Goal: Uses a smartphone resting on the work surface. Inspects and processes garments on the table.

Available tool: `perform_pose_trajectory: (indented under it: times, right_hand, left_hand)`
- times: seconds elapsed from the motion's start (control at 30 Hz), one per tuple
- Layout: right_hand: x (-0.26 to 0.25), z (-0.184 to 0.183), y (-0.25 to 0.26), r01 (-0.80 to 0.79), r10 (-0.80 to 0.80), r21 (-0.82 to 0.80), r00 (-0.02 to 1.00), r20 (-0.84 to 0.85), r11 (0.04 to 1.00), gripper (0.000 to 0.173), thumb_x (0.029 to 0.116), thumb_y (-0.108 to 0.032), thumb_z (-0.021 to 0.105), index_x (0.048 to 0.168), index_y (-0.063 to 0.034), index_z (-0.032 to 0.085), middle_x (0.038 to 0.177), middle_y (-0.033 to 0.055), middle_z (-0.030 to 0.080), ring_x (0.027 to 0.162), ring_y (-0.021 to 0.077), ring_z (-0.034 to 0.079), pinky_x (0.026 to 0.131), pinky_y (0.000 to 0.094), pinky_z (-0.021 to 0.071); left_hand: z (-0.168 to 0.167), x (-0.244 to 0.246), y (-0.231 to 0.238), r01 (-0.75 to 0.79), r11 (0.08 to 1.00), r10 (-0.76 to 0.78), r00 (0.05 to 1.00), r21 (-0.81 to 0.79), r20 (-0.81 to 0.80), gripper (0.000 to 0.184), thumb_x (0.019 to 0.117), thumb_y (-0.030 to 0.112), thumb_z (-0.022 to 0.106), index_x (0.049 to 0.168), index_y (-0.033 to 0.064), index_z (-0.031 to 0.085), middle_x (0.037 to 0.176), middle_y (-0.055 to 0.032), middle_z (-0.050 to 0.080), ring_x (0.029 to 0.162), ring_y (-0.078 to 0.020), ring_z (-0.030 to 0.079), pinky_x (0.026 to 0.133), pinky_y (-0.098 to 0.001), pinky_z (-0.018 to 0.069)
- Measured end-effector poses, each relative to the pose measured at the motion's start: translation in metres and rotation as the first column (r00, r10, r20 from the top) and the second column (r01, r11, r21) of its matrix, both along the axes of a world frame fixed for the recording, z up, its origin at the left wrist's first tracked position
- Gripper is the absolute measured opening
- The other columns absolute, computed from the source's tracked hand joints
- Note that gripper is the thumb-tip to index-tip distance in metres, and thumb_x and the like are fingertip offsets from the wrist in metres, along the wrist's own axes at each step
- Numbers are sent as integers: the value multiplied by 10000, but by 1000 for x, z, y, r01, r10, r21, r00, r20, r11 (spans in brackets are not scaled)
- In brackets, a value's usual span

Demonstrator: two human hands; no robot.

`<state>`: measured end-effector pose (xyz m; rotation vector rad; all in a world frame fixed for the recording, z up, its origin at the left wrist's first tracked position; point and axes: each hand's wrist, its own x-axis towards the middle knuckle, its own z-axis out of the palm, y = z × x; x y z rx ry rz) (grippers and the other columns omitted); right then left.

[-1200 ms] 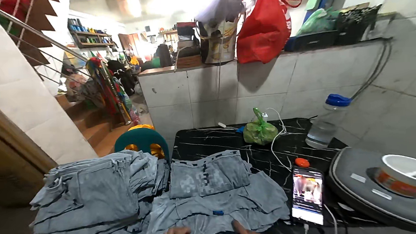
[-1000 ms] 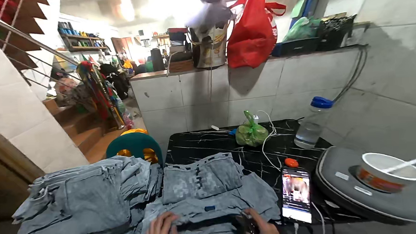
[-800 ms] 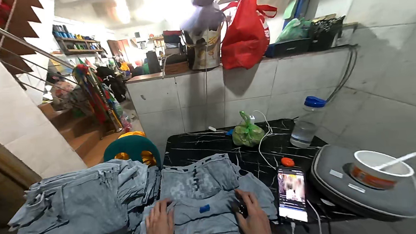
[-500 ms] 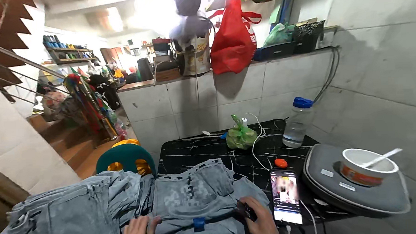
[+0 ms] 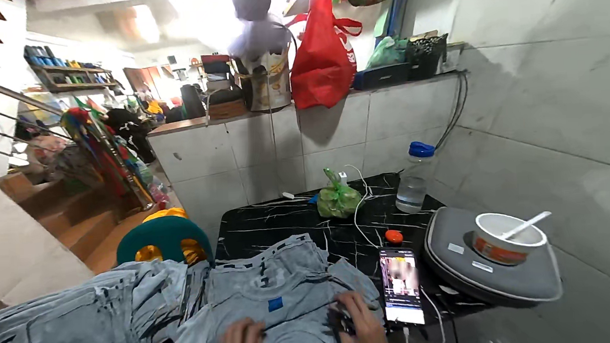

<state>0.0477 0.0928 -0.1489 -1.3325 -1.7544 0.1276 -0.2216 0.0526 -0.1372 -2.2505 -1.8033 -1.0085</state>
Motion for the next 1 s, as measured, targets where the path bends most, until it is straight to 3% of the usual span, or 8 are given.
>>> perform_pose_trajectory:
  times: [0.1,0.17,0.23,0.3,0.4,0.5,0.67,1.0]
  right_hand:
    - [27,-3,-22,44,-43,18,998,-42,999,237,909,-121,718,1105,13,727,1151,202,706,862,278,748,668,442,633]
    - [49,-1,-25,209,-200,86,974,-109,974,241,886,-77,713,1094,46,716,1146,241,684,947,301,721,775,432,620]
    - [72,6,-19,375,-355,107,920,-165,921,299,894,-130,741,1128,54,710,1203,268,652,1076,340,679,898,448,588]
    - [87,11,-9,458,-437,66,875,-207,886,510,883,-276,774,1269,40,668,1289,263,628,1146,357,655,934,493,568]
    - [88,15,4,484,-485,-73,833,-267,872,959,771,-509,843,1494,7,480,1381,236,599,1223,371,619,981,562,527]
    - [77,14,10,516,-534,-141,812,-235,845,1170,696,-550,885,1575,-7,336,1402,252,578,1215,433,611,935,643,516]
    - [74,7,13,564,-580,-139,793,-186,814,1019,729,-518,847,1508,13,462,1364,291,585,1171,463,630,925,658,513]
    - [79,6,21,559,-574,-133,785,-234,819,982,685,-515,859,1459,-10,528,1306,265,611,1135,431,638,903,635,517]
  left_hand:
    - [-31,29,-12,88,958,-107,993,-272,-58,399,1042,440,540,1271,162,712,1282,-148,670,1223,-393,598,1030,-617,439]
    - [-44,36,-16,60,966,-85,992,-252,-90,452,1017,508,553,1320,202,690,1315,-130,659,1242,-374,590,1061,-608,413]
    - [-51,36,-18,40,979,-54,996,-198,-70,447,1001,528,572,1305,228,703,1306,-105,667,1230,-347,596,1062,-582,412]
    - [-55,36,-17,19,986,-31,997,-166,-73,438,996,542,570,1284,245,712,1292,-92,672,1218,-330,600,1054,-564,417]
    - [-59,36,-17,-1,990,-10,997,-143,-76,437,992,563,567,1279,269,715,1289,-70,676,1216,-297,604,1060,-540,416]
    - [-62,32,-18,16,990,-24,998,-139,-52,438,988,565,574,1288,276,710,1295,-65,674,1218,-284,602,1061,-531,416]
    - [-65,30,-21,34,993,-37,999,-112,-28,431,986,540,597,1304,270,708,1317,-76,671,1238,-293,601,1074,-528,423]
    - [-74,29,-21,33,997,-35,999,-63,-38,435,993,549,577,1323,290,693,1340,-58,661,1262,-269,590,1101,-512,404]
